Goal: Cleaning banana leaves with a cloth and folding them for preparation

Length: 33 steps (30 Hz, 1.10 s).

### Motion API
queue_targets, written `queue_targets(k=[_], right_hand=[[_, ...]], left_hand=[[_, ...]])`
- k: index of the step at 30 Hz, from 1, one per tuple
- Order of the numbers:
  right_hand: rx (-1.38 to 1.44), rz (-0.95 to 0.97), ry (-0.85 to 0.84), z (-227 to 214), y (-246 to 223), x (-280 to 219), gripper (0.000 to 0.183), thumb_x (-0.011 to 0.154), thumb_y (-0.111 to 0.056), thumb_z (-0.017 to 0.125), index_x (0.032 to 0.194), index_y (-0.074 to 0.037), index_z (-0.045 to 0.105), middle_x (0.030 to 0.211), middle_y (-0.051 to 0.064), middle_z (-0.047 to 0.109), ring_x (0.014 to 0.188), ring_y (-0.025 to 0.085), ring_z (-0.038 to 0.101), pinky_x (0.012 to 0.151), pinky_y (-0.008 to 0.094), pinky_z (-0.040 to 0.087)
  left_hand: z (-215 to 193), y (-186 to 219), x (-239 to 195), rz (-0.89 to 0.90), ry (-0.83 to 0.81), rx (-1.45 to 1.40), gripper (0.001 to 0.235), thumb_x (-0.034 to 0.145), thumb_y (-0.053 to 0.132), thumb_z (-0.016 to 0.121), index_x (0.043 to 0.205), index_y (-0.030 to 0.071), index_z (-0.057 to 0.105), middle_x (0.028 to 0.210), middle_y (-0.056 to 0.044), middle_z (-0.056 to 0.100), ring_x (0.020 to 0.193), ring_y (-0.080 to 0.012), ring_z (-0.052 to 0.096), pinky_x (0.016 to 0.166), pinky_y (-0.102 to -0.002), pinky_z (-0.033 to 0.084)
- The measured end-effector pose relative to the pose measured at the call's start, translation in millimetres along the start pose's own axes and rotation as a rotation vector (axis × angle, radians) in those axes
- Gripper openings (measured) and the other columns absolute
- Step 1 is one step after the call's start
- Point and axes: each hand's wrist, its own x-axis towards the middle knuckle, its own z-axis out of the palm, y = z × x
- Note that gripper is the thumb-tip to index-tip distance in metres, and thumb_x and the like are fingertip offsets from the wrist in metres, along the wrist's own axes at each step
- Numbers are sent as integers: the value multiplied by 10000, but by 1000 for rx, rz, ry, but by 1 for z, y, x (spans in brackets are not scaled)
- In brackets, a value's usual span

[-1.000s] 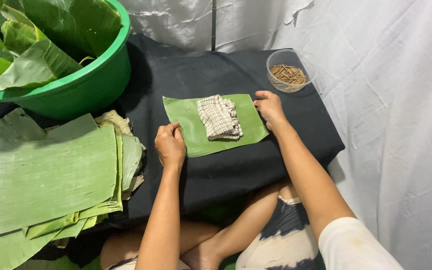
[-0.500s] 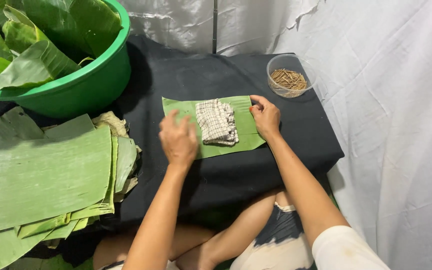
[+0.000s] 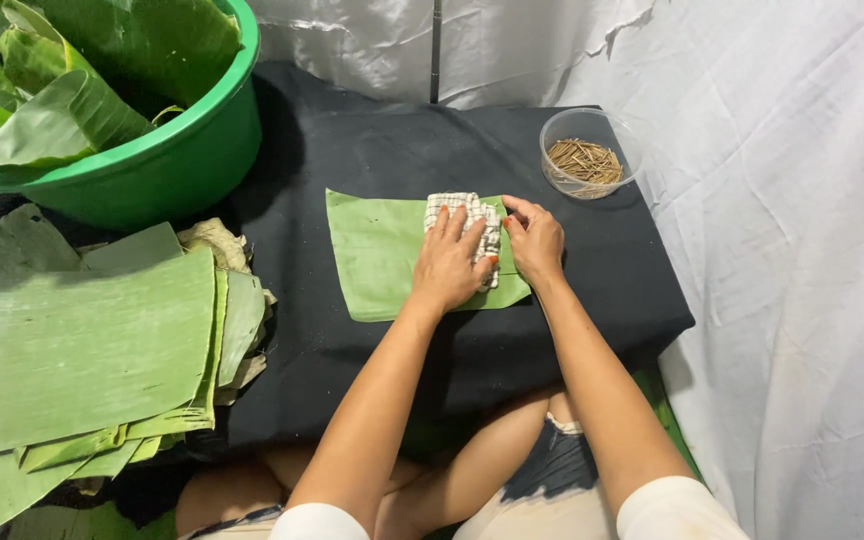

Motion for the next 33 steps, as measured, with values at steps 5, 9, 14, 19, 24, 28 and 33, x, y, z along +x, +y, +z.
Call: queue_targets(k=[5, 9, 14, 19, 24, 28, 33], right_hand=[[-11, -25, -1, -2, -3, -1, 369, 885, -162, 733, 1223, -308, 765, 896, 50, 724, 874, 306, 685, 808, 432, 548], [-23, -24, -4, 0, -1, -2, 369, 885, -170, 740, 1221, -322, 765, 891, 35, 720, 883, 298, 682, 818, 425, 548], [-30, -27, -9, 0, -1, -2, 365, 888, -168, 736, 1222, -315, 765, 898, 38, 719, 886, 295, 682, 820, 430, 544], [-19, -27, -1, 0, -1, -2, 376, 882, -168, 738, 1222, -324, 764, 900, 27, 718, 895, 279, 683, 833, 415, 544], [-37, -33, -10, -2, -4, -3, 366, 884, -170, 723, 1214, -324, 768, 901, 39, 720, 897, 298, 682, 841, 443, 544], [-27, -25, -23, -2, -4, -1, 360, 891, -168, 710, 1214, -318, 766, 907, 35, 713, 912, 291, 677, 861, 427, 540], [-37, 22, -38, 0, -1, 0, 365, 895, -182, 705, 1226, -329, 758, 930, 15, 713, 923, 258, 676, 874, 411, 538]], left_hand=[[2, -3, -5, -16, -18, 8, 631, 927, 514, 602, 1477, 209, 553, 1597, -127, 417, 1529, -394, 291, 1189, -546, 337], [-10, -15, -19, -60, -13, 8, 615, 933, 498, 606, 1463, 188, 565, 1593, -131, 422, 1521, -393, 304, 1187, -551, 339], [-36, -49, -40, -136, 19, 46, 588, 939, 463, 624, 1447, 169, 588, 1573, -150, 446, 1502, -407, 335, 1164, -560, 356], [-61, -90, -51, -265, 3, 72, 564, 945, 430, 622, 1455, 190, 591, 1592, -135, 435, 1510, -406, 319, 1156, -566, 347], [-58, -119, -43, -409, -43, 93, 597, 924, 456, 636, 1486, 270, 563, 1652, -75, 365, 1549, -353, 255, 1191, -551, 289], [-52, -94, -25, -311, -22, 138, 578, 946, 437, 617, 1475, 208, 569, 1603, -136, 430, 1527, -408, 286, 1181, -575, 312], [-30, -60, -1, -212, -96, 102, 563, 987, 433, 549, 1522, 263, 505, 1639, -101, 376, 1550, -403, 227, 1201, -571, 293]])
